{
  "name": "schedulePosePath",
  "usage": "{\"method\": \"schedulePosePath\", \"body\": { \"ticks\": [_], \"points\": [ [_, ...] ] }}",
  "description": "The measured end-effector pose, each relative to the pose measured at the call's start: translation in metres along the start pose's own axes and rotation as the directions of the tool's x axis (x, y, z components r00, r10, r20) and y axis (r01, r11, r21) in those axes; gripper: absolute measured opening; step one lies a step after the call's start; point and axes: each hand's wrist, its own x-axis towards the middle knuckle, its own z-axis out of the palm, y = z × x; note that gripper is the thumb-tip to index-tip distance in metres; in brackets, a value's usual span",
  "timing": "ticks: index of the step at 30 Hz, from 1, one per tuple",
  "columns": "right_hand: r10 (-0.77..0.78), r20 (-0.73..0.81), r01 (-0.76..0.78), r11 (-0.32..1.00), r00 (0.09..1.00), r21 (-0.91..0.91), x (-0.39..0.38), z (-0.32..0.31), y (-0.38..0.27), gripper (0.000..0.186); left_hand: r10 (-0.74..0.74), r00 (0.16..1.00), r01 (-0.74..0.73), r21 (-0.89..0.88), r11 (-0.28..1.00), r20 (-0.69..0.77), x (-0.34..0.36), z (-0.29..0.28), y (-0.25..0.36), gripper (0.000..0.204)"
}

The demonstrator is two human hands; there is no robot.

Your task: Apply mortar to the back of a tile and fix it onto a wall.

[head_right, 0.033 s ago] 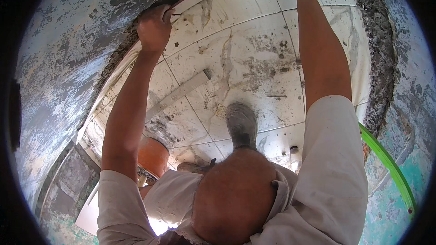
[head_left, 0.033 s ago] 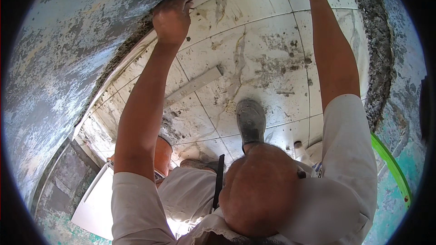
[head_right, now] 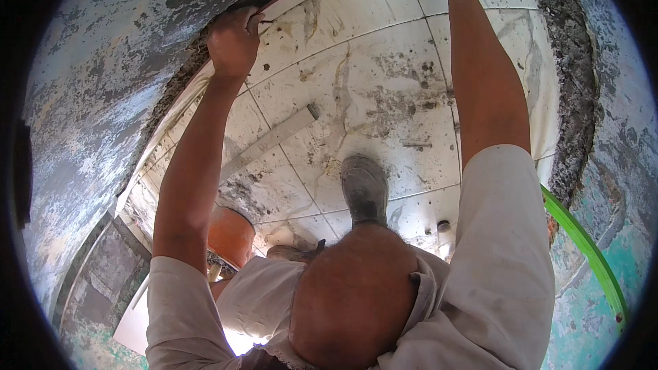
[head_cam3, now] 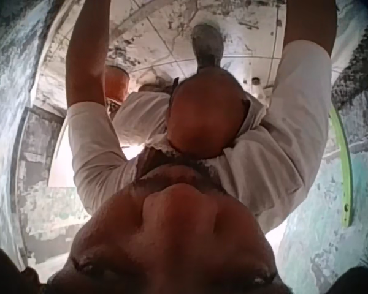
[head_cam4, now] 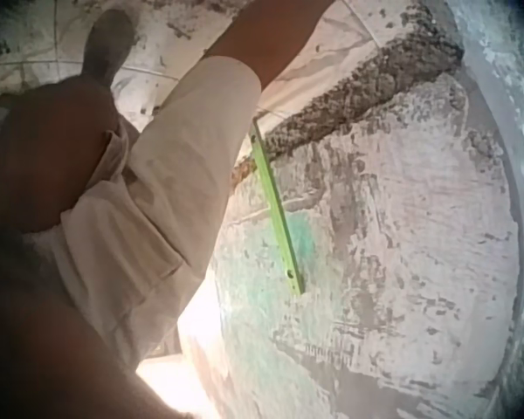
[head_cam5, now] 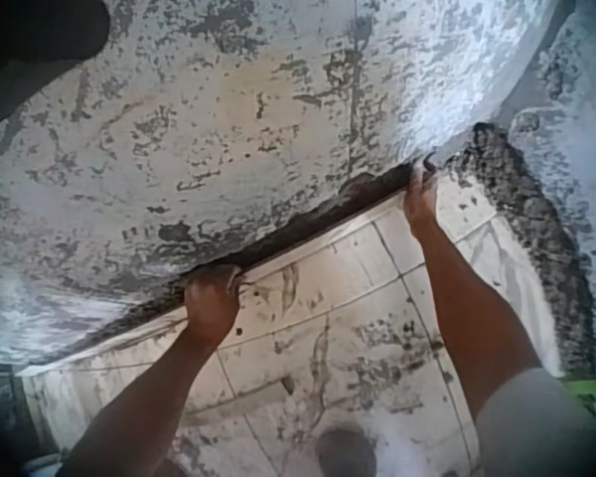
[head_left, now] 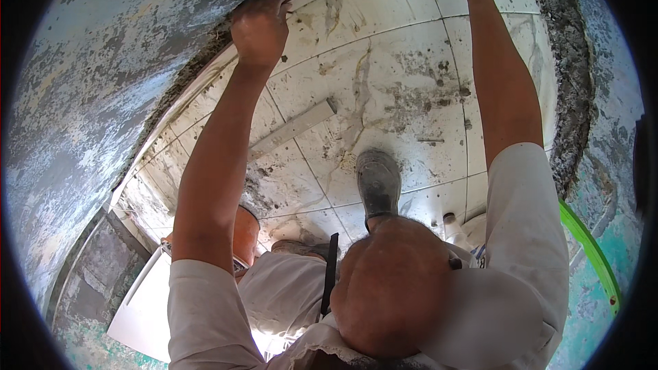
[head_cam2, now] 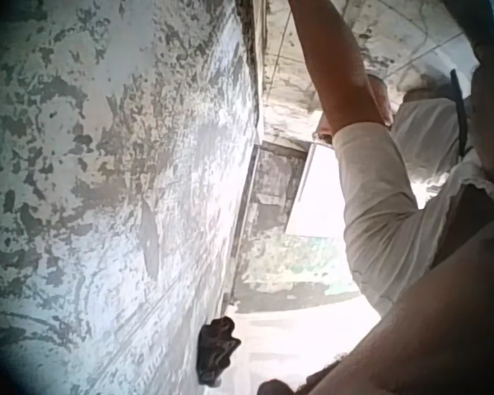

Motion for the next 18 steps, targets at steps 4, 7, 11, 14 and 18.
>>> {"method": "schedulePosePath", "body": {
  "ticks": [4,7,11,14,18],
  "points": [
    [0.042,0.002,-0.042,0.999,0.999,0.010,-0.016,0.013,-0.017,0.051,-0.028,0.999,0.026,0.092,0.995,0.023,-0.002,-0.005,-0.006,0.016],
    [-0.186,0.011,0.178,0.954,0.982,0.239,0.000,0.013,0.001,0.053,-0.056,0.998,0.057,0.097,0.994,-0.015,0.004,0.000,-0.003,0.016],
    [-0.081,0.040,0.080,0.996,0.996,0.042,-0.010,0.006,0.006,0.053,-0.062,0.998,0.062,0.090,0.994,-0.003,0.004,0.004,-0.003,0.016],
    [-0.106,-0.014,0.106,0.994,0.994,-0.007,-0.014,0.011,0.000,0.053,-0.078,0.997,0.077,0.104,0.992,0.007,0.002,0.004,-0.001,0.015],
    [0.013,-0.030,-0.017,0.988,0.999,-0.153,-0.022,0.019,-0.009,0.058,-0.118,0.993,0.116,0.122,0.986,0.012,-0.004,0.004,-0.003,0.014]
  ]
}}
